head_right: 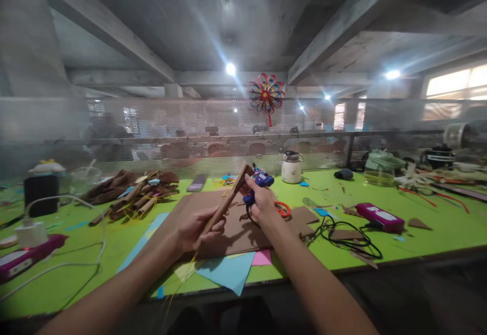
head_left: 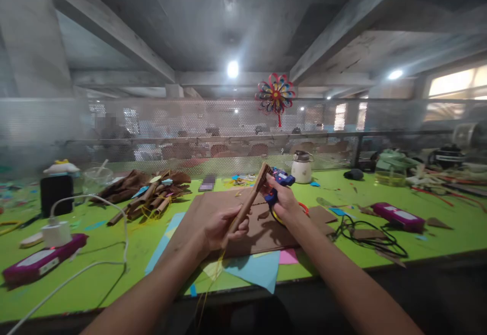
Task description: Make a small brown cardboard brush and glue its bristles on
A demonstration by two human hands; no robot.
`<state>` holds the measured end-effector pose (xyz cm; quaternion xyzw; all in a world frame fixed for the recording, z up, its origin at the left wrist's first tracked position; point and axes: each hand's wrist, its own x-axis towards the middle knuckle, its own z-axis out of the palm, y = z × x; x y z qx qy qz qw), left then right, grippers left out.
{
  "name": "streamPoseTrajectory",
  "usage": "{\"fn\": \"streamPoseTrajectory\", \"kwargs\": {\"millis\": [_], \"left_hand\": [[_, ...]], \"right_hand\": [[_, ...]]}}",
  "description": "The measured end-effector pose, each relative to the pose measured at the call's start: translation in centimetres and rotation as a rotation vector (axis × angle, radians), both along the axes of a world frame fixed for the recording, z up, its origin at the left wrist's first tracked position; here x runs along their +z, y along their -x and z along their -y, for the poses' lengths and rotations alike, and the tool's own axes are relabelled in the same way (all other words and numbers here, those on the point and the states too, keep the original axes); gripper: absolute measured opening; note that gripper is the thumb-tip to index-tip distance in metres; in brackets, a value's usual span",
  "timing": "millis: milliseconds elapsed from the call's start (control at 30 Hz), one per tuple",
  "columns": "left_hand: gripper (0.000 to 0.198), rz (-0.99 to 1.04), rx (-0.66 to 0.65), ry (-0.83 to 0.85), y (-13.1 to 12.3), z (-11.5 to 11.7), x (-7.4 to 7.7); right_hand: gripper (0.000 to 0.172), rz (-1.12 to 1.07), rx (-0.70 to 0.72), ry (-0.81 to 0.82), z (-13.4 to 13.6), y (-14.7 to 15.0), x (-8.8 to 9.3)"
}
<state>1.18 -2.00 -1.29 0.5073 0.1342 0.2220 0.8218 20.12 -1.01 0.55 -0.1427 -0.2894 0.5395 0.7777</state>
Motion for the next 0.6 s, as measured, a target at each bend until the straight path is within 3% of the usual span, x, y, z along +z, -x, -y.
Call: {"fn": "streamPoseTrajectory", "kwargs": {"millis": [233, 433, 600], "left_hand": [[0.026, -0.058, -0.023, -0.038, -0.45, -0.09, -0.34], [0.029, -0.073, 0.145, -0.218, -0.93, 0.21, -0.68], [0.019, -0.088, 0.202, -0.177, -1.12, 0.40, -0.52]], "right_hand": [[0.024, -0.022, -0.099, 0.085, -0.20, 0.21, -0.15], [0.027, 0.018, -0.199, 0.080, -0.16, 0.31, -0.26], [0.028, 0.038, -0.254, 0.116, -0.71, 0.33, -0.71]]}}
